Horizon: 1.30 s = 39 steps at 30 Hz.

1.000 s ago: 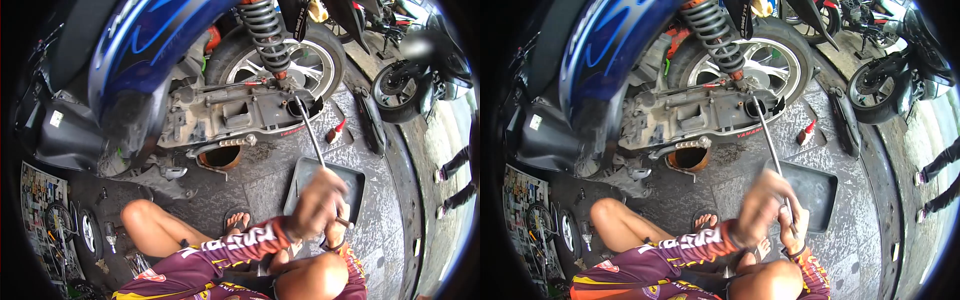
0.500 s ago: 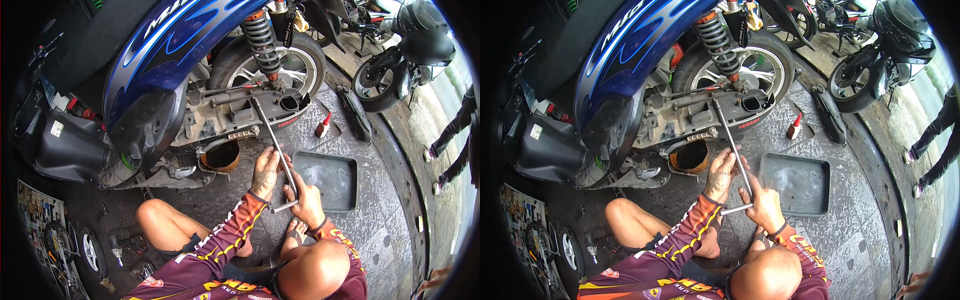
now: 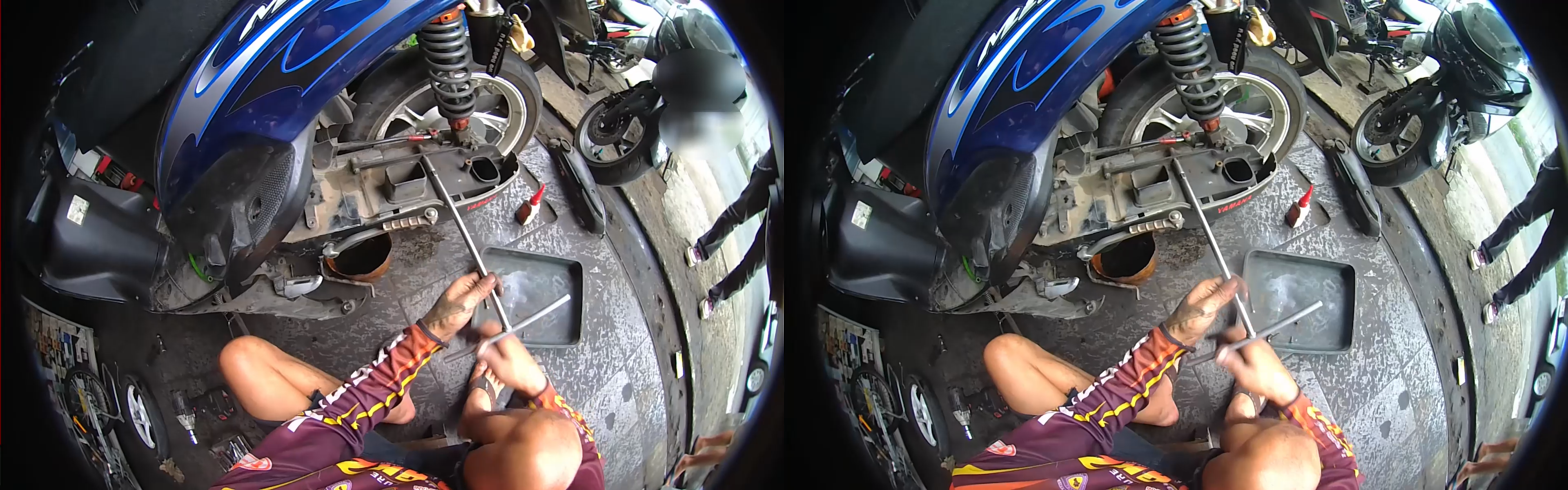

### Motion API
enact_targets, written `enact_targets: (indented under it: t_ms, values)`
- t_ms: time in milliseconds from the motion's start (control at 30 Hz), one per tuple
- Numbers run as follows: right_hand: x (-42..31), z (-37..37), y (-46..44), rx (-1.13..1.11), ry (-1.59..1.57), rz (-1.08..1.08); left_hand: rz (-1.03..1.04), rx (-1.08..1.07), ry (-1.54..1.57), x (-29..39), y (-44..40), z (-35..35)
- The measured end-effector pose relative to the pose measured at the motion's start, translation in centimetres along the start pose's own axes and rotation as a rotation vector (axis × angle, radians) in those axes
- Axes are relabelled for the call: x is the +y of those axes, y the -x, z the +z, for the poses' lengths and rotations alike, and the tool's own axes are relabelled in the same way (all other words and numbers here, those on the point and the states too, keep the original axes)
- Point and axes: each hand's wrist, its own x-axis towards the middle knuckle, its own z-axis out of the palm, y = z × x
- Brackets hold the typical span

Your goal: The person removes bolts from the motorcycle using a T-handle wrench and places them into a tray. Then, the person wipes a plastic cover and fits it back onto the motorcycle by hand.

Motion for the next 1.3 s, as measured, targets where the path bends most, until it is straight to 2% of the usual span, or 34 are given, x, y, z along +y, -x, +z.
enact_targets:
  t_ms: [67,100,167,267,300,333,400,467,500,533,600,633,667,733,800,833,867,900,967,1000,1033,1067,1133,1200,1233,1267,1300]
  values:
    - [-5.0,-1.8,1.1,-0.39,0.107,-0.109,-0.11,0.039,0.135,1.4,0.2,1.0]
    - [-5.5,-2.3,2.0,-0.228,0.142,-0.247,-0.181,0.029,0.158,1.8,0.1,0.9]
    - [-3.4,-4.2,3.0,-0.152,0.043,-0.192,-0.261,0.007,0.172,2.6,0.4,1.1]
    - [1.3,-4.5,4.3,0.171,0.38,0.134,-0.218,0.036,0.16,3.6,-0.6,1.7]
    - [-0.9,-4.1,4.2,-0.144,0.376,0.048,-0.21,0.025,0.152,3.7,-1.0,1.6]
    - [-6.4,-5.4,3.3,-0.304,0.249,-0.023,-0.218,0.02,0.147,3.5,-0.9,1.5]
    - [-7.0,-8.0,3.2,-0.049,0.219,-0.402,-0.198,0.074,0.195,3.5,-1.0,1.9]
    - [-9.1,-9.7,4.0,0.605,-0.198,0.025,-0.177,0.076,0.204,4.5,-1.0,2.1]
    - [-9.6,-10.3,2.7,0.69,-0.12,0.112,-0.169,0.073,0.224,4.6,-0.8,2.3]
    - [-9.1,-11.7,2.7,0.342,0.432,-0.02,-0.178,0.071,0.225,4.7,-0.9,2.3]
    - [-9.6,-10.0,3.1,-0.087,0.838,-0.004,-0.162,0.071,0.234,5.4,-1.4,2.1]
    - [-10.7,-9.0,3.0,-0.266,0.899,0.071,-0.152,0.056,0.248,5.5,-1.3,2.0]
    - [-10.6,-8.8,3.1,-0.373,0.849,0.138,-0.145,0.043,0.267,5.4,-1.1,2.1]
    - [-9.3,-8.1,3.3,-0.249,0.67,0.192,-0.124,0.041,0.307,5.2,-1.4,2.0]
    - [-9.6,-6.5,3.1,-0.188,0.588,0.006,-0.157,0.047,0.277,5.1,-1.4,2.1]
    - [-11.0,-5.1,2.7,-0.159,0.541,-0.02,-0.152,0.03,0.305,5.2,-1.4,2.0]
    - [-10.9,-5.0,2.9,-0.097,0.605,-0.122,-0.153,0.024,0.308,5.4,-1.6,1.8]
    - [-9.0,-4.9,3.6,0.164,0.455,-0.157,-0.125,0.03,0.303,6.0,-1.5,1.7]
    - [-5.9,-3.7,4.0,0.557,0.246,0.001,-0.128,0.07,0.272,7.1,-1.2,1.8]
    - [-5.2,-2.4,3.4,0.699,0.18,0.184,-0.157,0.074,0.283,6.9,-1.4,1.6]
    - [-2.9,-1.6,3.3,0.445,0.605,0.119,-0.14,0.077,0.301,6.6,-1.6,1.5]
    - [-3.8,1.0,2.3,0.397,0.291,0.226,-0.136,0.073,0.31,6.2,-1.7,1.4]
    - [-6.5,4.5,1.6,0.402,0.096,0.156,-0.131,0.045,0.308,5.8,-2.3,1.0]
    - [-8.5,4.7,1.2,0.468,-0.37,0.357,-0.108,0.016,0.296,4.9,-1.8,1.1]
    - [-8.2,5.5,0.6,0.702,-0.336,0.33,-0.18,-0.059,0.304,4.1,-1.3,1.2]
    - [-7.6,4.8,0.3,0.646,-0.573,0.206,-0.238,-0.199,0.258,3.2,-0.8,1.4]
    - [-8.2,4.4,0.5,0.679,-0.547,0.172,-0.284,-0.205,0.237,2.9,-0.3,2.1]
